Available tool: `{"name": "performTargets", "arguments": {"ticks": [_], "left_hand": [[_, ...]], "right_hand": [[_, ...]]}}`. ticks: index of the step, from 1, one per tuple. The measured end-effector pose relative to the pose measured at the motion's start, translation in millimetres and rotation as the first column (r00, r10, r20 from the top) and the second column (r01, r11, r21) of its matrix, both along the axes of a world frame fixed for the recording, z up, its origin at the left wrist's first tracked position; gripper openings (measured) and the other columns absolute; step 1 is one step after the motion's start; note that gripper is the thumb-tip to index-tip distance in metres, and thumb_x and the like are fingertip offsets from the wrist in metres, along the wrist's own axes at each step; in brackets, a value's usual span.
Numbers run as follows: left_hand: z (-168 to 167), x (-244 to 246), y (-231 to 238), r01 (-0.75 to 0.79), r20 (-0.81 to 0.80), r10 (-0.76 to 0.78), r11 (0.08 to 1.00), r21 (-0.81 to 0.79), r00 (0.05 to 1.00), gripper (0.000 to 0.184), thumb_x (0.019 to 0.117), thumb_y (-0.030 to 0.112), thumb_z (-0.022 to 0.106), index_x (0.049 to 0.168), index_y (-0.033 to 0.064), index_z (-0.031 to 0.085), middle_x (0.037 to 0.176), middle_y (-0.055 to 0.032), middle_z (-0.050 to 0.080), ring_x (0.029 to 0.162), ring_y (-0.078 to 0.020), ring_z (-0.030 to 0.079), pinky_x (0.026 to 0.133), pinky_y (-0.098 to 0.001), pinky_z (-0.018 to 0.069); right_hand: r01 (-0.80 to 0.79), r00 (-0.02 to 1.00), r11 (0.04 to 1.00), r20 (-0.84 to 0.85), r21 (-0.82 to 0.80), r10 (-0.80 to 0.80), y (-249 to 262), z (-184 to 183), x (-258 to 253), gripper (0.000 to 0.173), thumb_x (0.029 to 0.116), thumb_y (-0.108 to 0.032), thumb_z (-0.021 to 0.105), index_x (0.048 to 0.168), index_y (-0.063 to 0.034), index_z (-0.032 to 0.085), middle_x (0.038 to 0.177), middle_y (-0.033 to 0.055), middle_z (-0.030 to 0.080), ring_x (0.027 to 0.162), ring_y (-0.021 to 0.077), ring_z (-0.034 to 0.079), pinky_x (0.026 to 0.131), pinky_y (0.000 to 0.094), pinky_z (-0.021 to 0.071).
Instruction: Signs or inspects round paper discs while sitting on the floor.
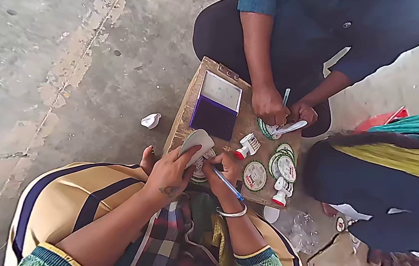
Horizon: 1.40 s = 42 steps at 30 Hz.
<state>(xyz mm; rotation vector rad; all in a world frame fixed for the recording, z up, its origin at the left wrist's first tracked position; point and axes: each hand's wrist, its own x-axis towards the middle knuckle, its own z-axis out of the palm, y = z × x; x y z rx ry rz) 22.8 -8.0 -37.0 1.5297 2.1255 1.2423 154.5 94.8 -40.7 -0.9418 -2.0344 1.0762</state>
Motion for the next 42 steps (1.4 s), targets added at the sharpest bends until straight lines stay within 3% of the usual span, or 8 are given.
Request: {"name": "performTargets", "arguments": {"ticks": [7, 20, 28, 33, 35, 38, 40, 42], "left_hand": [[0, 0, 0, 0.0, -0.009, 0.0, 1.0, 0.001, 1.0, 0.04, 0.0873, 0.013, 0.068, 0.127, 0.0069, 0.07, 0.105, -0.0171, 0.074, 0.091, -0.0333, 0.074, 0.09, -0.0633, 0.0474], [0, 0, 0, 0.001, -0.024, -0.001, 1.0, -0.004, 1.0, 0.039, 0.0889, 0.014, 0.066, 0.127, 0.0079, 0.07, 0.11, -0.0167, 0.074, 0.096, -0.0336, 0.074, 0.092, -0.0663, 0.0455], [-2, 1, 0, 0.008, -0.063, -0.008, 1.0, 0.006, 0.998, 0.037, 0.0903, 0.015, 0.064, 0.126, 0.0088, 0.071, 0.108, -0.0151, 0.075, 0.095, -0.0311, 0.074, 0.091, -0.0615, 0.0474], [0, -4, -1, 0.047, -0.043, -0.047, 0.999, 0.014, 0.998, 0.038, 0.0901, 0.02, 0.068, 0.125, 0.0068, 0.071, 0.104, -0.0169, 0.073, 0.089, -0.0327, 0.073, 0.08, -0.0557, 0.0536], [1, -6, -2, 0.103, -0.027, -0.102, 0.995, 0.01, 0.994, 0.049, 0.086, 0.032, 0.074, 0.127, 0.0057, 0.069, 0.107, -0.0186, 0.073, 0.091, -0.0348, 0.072, 0.08, -0.0575, 0.0519], [1, -10, 0, 0.155, -0.077, -0.153, 0.987, 0.03, 0.985, 0.055, 0.0772, 0.03, 0.08, 0.125, 0.0053, 0.07, 0.106, -0.019, 0.073, 0.093, -0.0373, 0.073, 0.076, -0.0553, 0.0565], [3, -12, -1, 0.196, -0.083, -0.194, 0.981, 0.012, 0.977, 0.053, 0.0752, 0.027, 0.083, 0.123, 0.0074, 0.071, 0.107, -0.0173, 0.073, 0.094, -0.0367, 0.072, 0.077, -0.0568, 0.0539], [5, -15, 1, 0.228, -0.076, -0.227, 0.974, 0.007, 0.971, 0.042, 0.0756, 0.026, 0.083, 0.113, 0.0102, 0.075, 0.106, -0.0146, 0.074, 0.095, -0.035, 0.072, 0.076, -0.0548, 0.055]], "right_hand": [[0.005, 1.0, 1.0, -0.017, 0.019, -0.005, 1, -2, -1, 0.009, 0.079, -0.009, 0.07, 0.074, -0.0069, 0.062, 0.068, -0.0059, 0.065, 0.06, -0.0067, 0.057, 0.057, 0.0121, 0.0482], [0.011, 1.0, 0.999, -0.02, 0.03, -0.01, 1, -1, -2, 0.008, 0.081, -0.011, 0.07, 0.077, -0.0062, 0.064, 0.071, -0.0056, 0.065, 0.064, -0.007, 0.059, 0.06, 0.0118, 0.0498], [0.015, 1.0, 1.0, 0.002, 0.02, -0.015, 1, -2, -1, 0.009, 0.0806, -0.01, 0.07, 0.076, -0.0059, 0.063, 0.07, -0.0049, 0.065, 0.062, -0.0058, 0.058, 0.058, 0.0129, 0.0486], [0.037, 0.999, 0.999, -0.004, -0.016, -0.037, 0, 0, -2, 0.011, 0.0782, -0.009, 0.071, 0.074, -0.0066, 0.061, 0.07, -0.0051, 0.065, 0.062, -0.0055, 0.058, 0.058, 0.014, 0.0491], [0.076, 0.994, 0.997, -0.082, -0.027, -0.078, -3, 2, -1, 0.008, 0.0772, -0.004, 0.069, 0.076, -0.0061, 0.062, 0.073, -0.0065, 0.066, 0.066, -0.0071, 0.06, 0.062, 0.0122, 0.0519], [0.096, 0.959, 0.99, -0.258, -0.104, -0.12, 0, 4, 2, 0.019, 0.0798, 0.002, 0.065, 0.079, -0.0166, 0.062, 0.077, -0.0135, 0.067, 0.072, -0.0075, 0.063, 0.067, 0.0125, 0.0547], [0.097, 0.932, 0.976, -0.327, -0.197, -0.158, 3, 5, 5, 0.024, 0.0813, 0.003, 0.063, 0.079, -0.0203, 0.063, 0.075, -0.0138, 0.067, 0.067, -0.0061, 0.062, 0.062, 0.0129, 0.0533], [0.082, 0.914, 0.96, -0.363, -0.268, -0.18, 5, 7, 7, 0.025, 0.0814, 0.005, 0.061, 0.078, -0.0198, 0.063, 0.073, -0.0118, 0.068, 0.063, -0.0048, 0.062, 0.059, 0.0127, 0.0525]]}}
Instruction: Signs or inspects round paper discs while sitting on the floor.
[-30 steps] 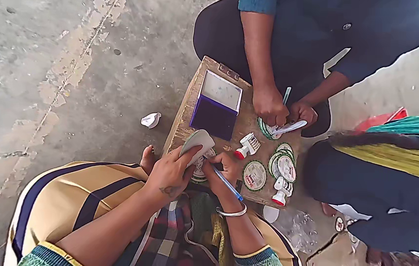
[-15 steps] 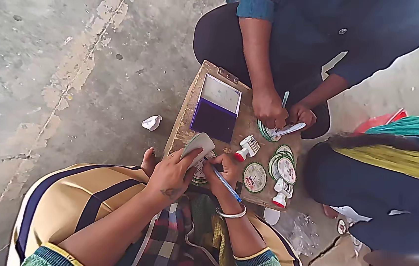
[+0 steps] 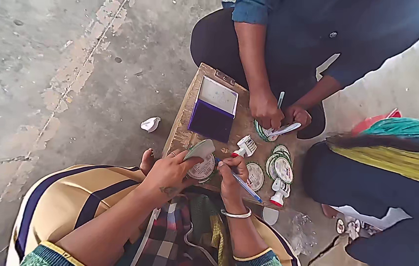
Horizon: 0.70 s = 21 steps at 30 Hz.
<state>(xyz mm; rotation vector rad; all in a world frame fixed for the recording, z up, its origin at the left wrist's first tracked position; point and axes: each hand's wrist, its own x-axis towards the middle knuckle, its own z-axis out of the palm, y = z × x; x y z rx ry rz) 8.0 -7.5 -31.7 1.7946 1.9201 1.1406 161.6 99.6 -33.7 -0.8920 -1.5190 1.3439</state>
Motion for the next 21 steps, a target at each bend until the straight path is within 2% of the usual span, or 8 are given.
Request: {"name": "performTargets", "arguments": {"ticks": [3, 8, 10, 12, 14, 16, 21], "left_hand": [[0, -4, 1, 0.052, -0.003, -0.052, 0.999, -0.013, 0.999, 0.026, 0.0798, 0.027, 0.08, 0.101, 0.0128, 0.078, 0.108, -0.0126, 0.074, 0.1, -0.0337, 0.071, 0.076, -0.052, 0.057], [3, -6, 1, 0.109, 0.025, -0.108, 0.991, -0.072, 0.994, 0.028, 0.0787, 0.026, 0.083, 0.102, 0.0113, 0.079, 0.112, -0.0145, 0.074, 0.105, -0.0362, 0.07, 0.077, -0.0551, 0.0567], [4, -7, 1, 0.104, 0.053, -0.1, 0.991, -0.084, 0.994, 0.028, 0.0784, 0.026, 0.084, 0.102, 0.0117, 0.079, 0.112, -0.0145, 0.074, 0.106, -0.0365, 0.069, 0.078, -0.0579, 0.0531], [4, -8, 1, 0.088, 0.093, -0.081, 0.993, -0.074, 0.992, 0.024, 0.0812, 0.027, 0.081, 0.1, 0.0117, 0.08, 0.107, -0.0132, 0.076, 0.103, -0.0357, 0.07, 0.078, -0.0583, 0.0524], [4, -9, 3, 0.062, 0.136, -0.054, 0.996, -0.058, 0.989, 0.019, 0.0883, 0.026, 0.074, 0.097, 0.0105, 0.08, 0.099, -0.0114, 0.076, 0.097, -0.0328, 0.071, 0.075, -0.0542, 0.0517], [4, -8, 2, 0.029, 0.167, -0.018, 0.998, -0.058, 0.986, 0.017, 0.0934, 0.023, 0.069, 0.092, 0.0104, 0.08, 0.093, -0.0087, 0.076, 0.093, -0.0288, 0.071, 0.075, -0.0509, 0.0507], [3, -5, 1, -0.062, 0.28, 0.078, 0.996, -0.066, 0.957, 0.014, 0.089, 0.022, 0.073, 0.086, 0.0099, 0.08, 0.086, -0.0078, 0.076, 0.084, -0.0224, 0.071, 0.076, -0.049, 0.0485]], "right_hand": [[-0.008, 0.998, 0.998, -0.056, -0.055, 0.005, 2, 2, 3, 0.025, 0.0834, 0.007, 0.059, 0.079, -0.0181, 0.062, 0.072, -0.0096, 0.068, 0.061, -0.0046, 0.061, 0.055, 0.0113, 0.0505], [0.018, 0.997, 0.995, -0.069, -0.101, -0.025, 2, 7, 6, 0.027, 0.0853, 0.009, 0.053, 0.079, -0.0162, 0.059, 0.069, -0.0087, 0.067, 0.056, -0.0051, 0.059, 0.052, 0.0101, 0.0481], [0.03, 0.997, 0.992, -0.074, -0.125, -0.039, 2, 9, 7, 0.028, 0.0853, 0.01, 0.052, 0.078, -0.0161, 0.059, 0.067, -0.0085, 0.066, 0.054, -0.0049, 0.059, 0.049, 0.0101, 0.0469], [0.037, 0.996, 0.987, -0.078, -0.157, -0.05, 1, 11, 7, 0.028, 0.0865, 0.01, 0.051, 0.078, -0.016, 0.059, 0.066, -0.0083, 0.066, 0.053, -0.0049, 0.058, 0.048, 0.0099, 0.0457], [0.042, 0.996, 0.984, -0.076, -0.171, -0.056, 0, 12, 8, 0.028, 0.0872, 0.009, 0.051, 0.078, -0.0161, 0.058, 0.066, -0.0081, 0.066, 0.052, -0.0054, 0.057, 0.047, 0.0097, 0.0448], [0.036, 0.997, 0.991, -0.066, -0.132, -0.045, -2, 10, 9, 0.026, 0.0861, 0.008, 0.053, 0.079, -0.0164, 0.058, 0.067, -0.0087, 0.066, 0.054, -0.0057, 0.058, 0.048, 0.0097, 0.0456], [-0.084, 0.996, 0.993, -0.02, 0.08, 0.086, -9, 4, 15, 0.021, 0.0857, 0.0, 0.065, 0.085, -0.0211, 0.064, 0.078, -0.0129, 0.068, 0.065, -0.007, 0.061, 0.056, 0.0098, 0.0501]]}}
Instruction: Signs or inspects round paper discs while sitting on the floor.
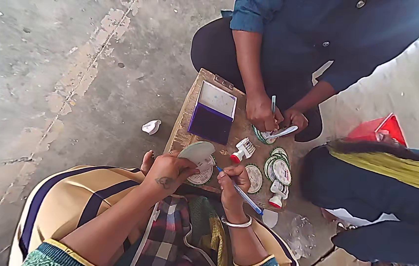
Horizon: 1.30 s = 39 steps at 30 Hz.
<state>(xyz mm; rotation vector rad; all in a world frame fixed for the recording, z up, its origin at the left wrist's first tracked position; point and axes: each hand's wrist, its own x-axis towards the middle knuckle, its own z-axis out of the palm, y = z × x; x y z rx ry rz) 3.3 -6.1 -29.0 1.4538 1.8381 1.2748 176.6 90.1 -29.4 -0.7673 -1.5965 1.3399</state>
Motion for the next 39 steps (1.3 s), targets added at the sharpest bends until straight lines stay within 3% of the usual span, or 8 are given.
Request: {"name": "performTargets", "arguments": {"ticks": [7, 10, 14, 21, 29, 32, 34, 39], "left_hand": [[8, 1, 3, -0.087, 0.14, 0.104, 0.989, -0.122, 0.985, 0.02, 0.0739, 0.028, 0.088, 0.075, 0.0106, 0.077, 0.072, -0.0017, 0.072, 0.07, -0.0096, 0.066, 0.072, -0.0369, 0.0504], [11, -2, 3, -0.085, 0.18, 0.116, 0.982, -0.168, 0.977, 0.03, 0.0712, 0.033, 0.089, 0.075, 0.0078, 0.075, 0.07, -0.0034, 0.069, 0.068, -0.0139, 0.064, 0.078, -0.0493, 0.0455], [6, -4, 4, -0.094, 0.191, 0.123, 0.984, -0.153, 0.974, 0.033, 0.076, 0.034, 0.087, 0.071, 0.0074, 0.068, 0.064, 0.0024, 0.061, 0.062, -0.0026, 0.055, 0.062, -0.0249, 0.0432], [-3, 2, 1, -0.122, 0.146, 0.134, 0.988, -0.091, 0.98, 0.011, 0.0905, 0.013, 0.07, 0.094, 0.0053, 0.064, 0.079, -0.0048, 0.068, 0.076, -0.0132, 0.065, 0.075, -0.0384, 0.047], [-9, 14, 0, -0.179, -0.015, 0.18, 0.983, 0.047, 0.984, 0.042, 0.0978, 0.01, 0.06, 0.14, 0.0109, 0.058, 0.108, -0.0109, 0.075, 0.097, -0.0249, 0.072, 0.091, -0.057, 0.0432], [-9, 13, -1, -0.136, -0.066, 0.142, 0.987, 0.08, 0.988, 0.037, 0.0951, 0.002, 0.055, 0.124, 0.0144, 0.073, 0.101, -0.0141, 0.075, 0.089, -0.0316, 0.073, 0.077, -0.0528, 0.0544], [-7, 12, -1, -0.122, -0.093, 0.129, 0.989, 0.081, 0.987, 0.04, 0.0883, -0.002, 0.052, 0.109, 0.016, 0.08, 0.1, -0.0143, 0.076, 0.092, -0.0318, 0.074, 0.078, -0.0513, 0.0565], [-4, 13, 0, -0.126, -0.094, 0.126, 0.992, 0.005, 0.988, 0.026, 0.0928, 0.011, 0.063, 0.115, 0.0097, 0.077, 0.103, -0.0149, 0.076, 0.094, -0.0329, 0.074, 0.083, -0.0583, 0.0522]], "right_hand": [[-0.058, 0.998, 0.989, -0.016, 0.133, 0.06, -2, 2, 2, 0.019, 0.0892, -0.005, 0.068, 0.093, -0.0244, 0.067, 0.086, -0.0156, 0.068, 0.073, -0.0085, 0.062, 0.063, 0.0091, 0.0521], [-0.077, 0.997, 0.975, 0.03, 0.209, 0.072, 0, 3, 1, 0.015, 0.0882, -0.009, 0.069, 0.092, -0.023, 0.067, 0.087, -0.0165, 0.068, 0.08, -0.0092, 0.063, 0.069, 0.0089, 0.053], [-0.138, 0.989, 0.937, 0.095, 0.322, 0.113, 3, 4, -3, 0.008, 0.0882, -0.011, 0.068, 0.091, -0.0166, 0.062, 0.083, -0.0133, 0.065, 0.079, -0.0106, 0.061, 0.069, 0.0069, 0.0512], [-0.161, 0.933, 0.956, 0.353, 0.245, 0.067, 5, -8, -16, 0.007, 0.0768, -0.006, 0.065, 0.074, -0.005, 0.059, 0.069, -0.0043, 0.064, 0.063, -0.008, 0.059, 0.059, 0.0093, 0.048], [-0.166, 0.932, 0.965, 0.352, 0.204, 0.087, 4, -8, -18, 0.008, 0.0765, -0.004, 0.067, 0.073, -0.0048, 0.061, 0.068, -0.0054, 0.065, 0.061, -0.0086, 0.058, 0.057, 0.0094, 0.0485], [-0.126, 0.929, 0.965, 0.368, 0.231, 0.033, 3, -10, -19, 0.008, 0.0766, -0.005, 0.067, 0.072, -0.0047, 0.06, 0.066, -0.0051, 0.063, 0.06, -0.008, 0.057, 0.056, 0.0099, 0.0471], [-0.152, 0.93, 0.96, 0.363, 0.233, 0.059, 4, -10, -19, 0.012, 0.0762, -0.005, 0.068, 0.07, -0.0061, 0.058, 0.065, -0.0047, 0.063, 0.06, -0.0071, 0.057, 0.056, 0.0105, 0.0469], [-0.138, 0.932, 0.968, 0.358, 0.209, 0.056, 4, -6, -19, 0.011, 0.0759, -0.004, 0.067, 0.072, -0.0063, 0.058, 0.067, -0.0063, 0.063, 0.061, -0.0089, 0.057, 0.058, 0.0093, 0.0476]]}}
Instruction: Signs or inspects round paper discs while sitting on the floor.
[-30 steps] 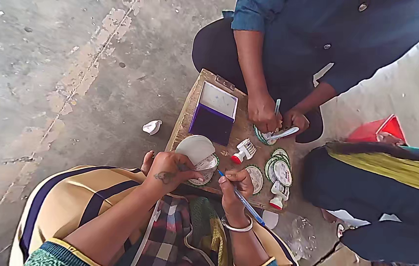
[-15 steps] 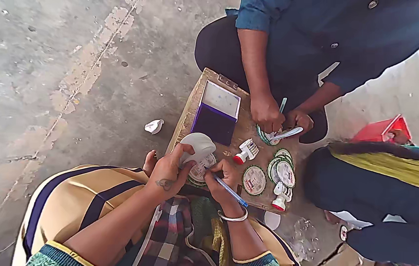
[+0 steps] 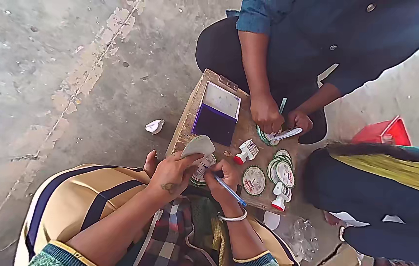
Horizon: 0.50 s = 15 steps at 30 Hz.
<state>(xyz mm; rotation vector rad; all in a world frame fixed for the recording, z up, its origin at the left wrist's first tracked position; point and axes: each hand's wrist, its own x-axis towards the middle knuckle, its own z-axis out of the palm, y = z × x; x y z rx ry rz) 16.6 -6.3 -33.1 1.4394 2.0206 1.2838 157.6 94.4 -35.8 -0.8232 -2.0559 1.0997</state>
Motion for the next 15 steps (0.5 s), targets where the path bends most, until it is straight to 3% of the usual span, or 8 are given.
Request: {"name": "performTargets", "arguments": {"ticks": [3, 15], "left_hand": [[4.0, -0.8, -1.0, 0.026, 0.02, -0.025, 0.998, -0.053, 0.999, 0.032, 0.0871, 0.011, 0.073, 0.119, 0.0095, 0.075, 0.104, -0.0175, 0.075, 0.095, -0.0366, 0.073, 0.084, -0.0613, 0.0505], [2.8, -0.7, 0.1, 0.035, 0.014, -0.035, 0.999, -0.03, 0.999, 0.033, 0.0855, 0.011, 0.074, 0.118, 0.0088, 0.076, 0.105, -0.0158, 0.076, 0.097, -0.0358, 0.073, 0.086, -0.0629, 0.0484]], "right_hand": [[0.005, 1.0, 1.0, 0.016, -0.027, -0.005, -0.4, 1.7, -1.0, 0.006, 0.0768, -0.004, 0.067, 0.075, -0.0041, 0.061, 0.071, -0.0056, 0.065, 0.064, -0.0092, 0.058, 0.061, 0.0089, 0.0483], [0.003, 0.999, 1.0, 0.045, 0.008, -0.004, -0.5, 0.6, -1.3, 0.01, 0.0759, -0.006, 0.07, 0.071, -0.0052, 0.061, 0.066, -0.0047, 0.065, 0.059, -0.008, 0.057, 0.056, 0.0101, 0.0465]]}}
